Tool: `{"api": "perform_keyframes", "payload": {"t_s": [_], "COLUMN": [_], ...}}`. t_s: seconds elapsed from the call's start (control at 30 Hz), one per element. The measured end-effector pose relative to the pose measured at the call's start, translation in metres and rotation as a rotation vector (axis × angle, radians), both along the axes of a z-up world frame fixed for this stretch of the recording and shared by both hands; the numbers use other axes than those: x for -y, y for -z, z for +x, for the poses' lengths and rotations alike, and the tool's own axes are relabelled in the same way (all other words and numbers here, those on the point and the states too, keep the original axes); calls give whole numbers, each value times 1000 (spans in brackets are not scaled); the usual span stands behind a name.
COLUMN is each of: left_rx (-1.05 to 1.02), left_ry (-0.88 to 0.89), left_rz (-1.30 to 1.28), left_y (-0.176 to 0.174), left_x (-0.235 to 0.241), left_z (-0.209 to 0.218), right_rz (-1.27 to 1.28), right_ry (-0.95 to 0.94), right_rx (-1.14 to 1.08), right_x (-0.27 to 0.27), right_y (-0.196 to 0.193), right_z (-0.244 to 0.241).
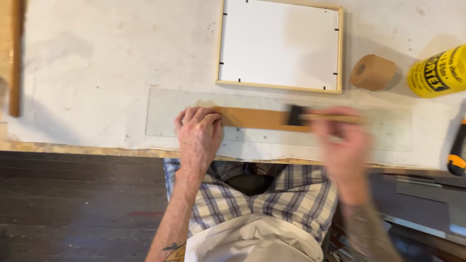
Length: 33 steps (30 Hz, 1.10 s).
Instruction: Sealing the back of wooden picture frames using gummed paper tape, a brush to apply water, and a utility knife to cut the tape to size.
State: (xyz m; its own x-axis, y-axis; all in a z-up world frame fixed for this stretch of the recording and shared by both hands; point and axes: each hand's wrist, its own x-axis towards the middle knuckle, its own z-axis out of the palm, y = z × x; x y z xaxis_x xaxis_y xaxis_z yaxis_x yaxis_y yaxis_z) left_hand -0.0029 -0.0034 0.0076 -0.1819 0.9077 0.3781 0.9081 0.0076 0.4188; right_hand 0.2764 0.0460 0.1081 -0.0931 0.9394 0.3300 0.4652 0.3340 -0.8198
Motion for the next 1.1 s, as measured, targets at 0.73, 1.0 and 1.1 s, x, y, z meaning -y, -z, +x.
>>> {"api": "perform_keyframes", "payload": {"t_s": [0.73,1.0,1.1], "left_rx": [145,-25,-1], "left_ry": [289,132,107], "left_rz": [8,-316,-219], "left_y": [-32,-24,-23], "left_x": [11,2,2], "left_z": [99,179,177], "right_rz": [124,96,162], "right_ry": [-234,-898,-984], "right_rx": [286,866,862], "right_x": [-23,-72,-77], "right_y": [-56,-36,-15], "right_z": [42,-81,-103]}}
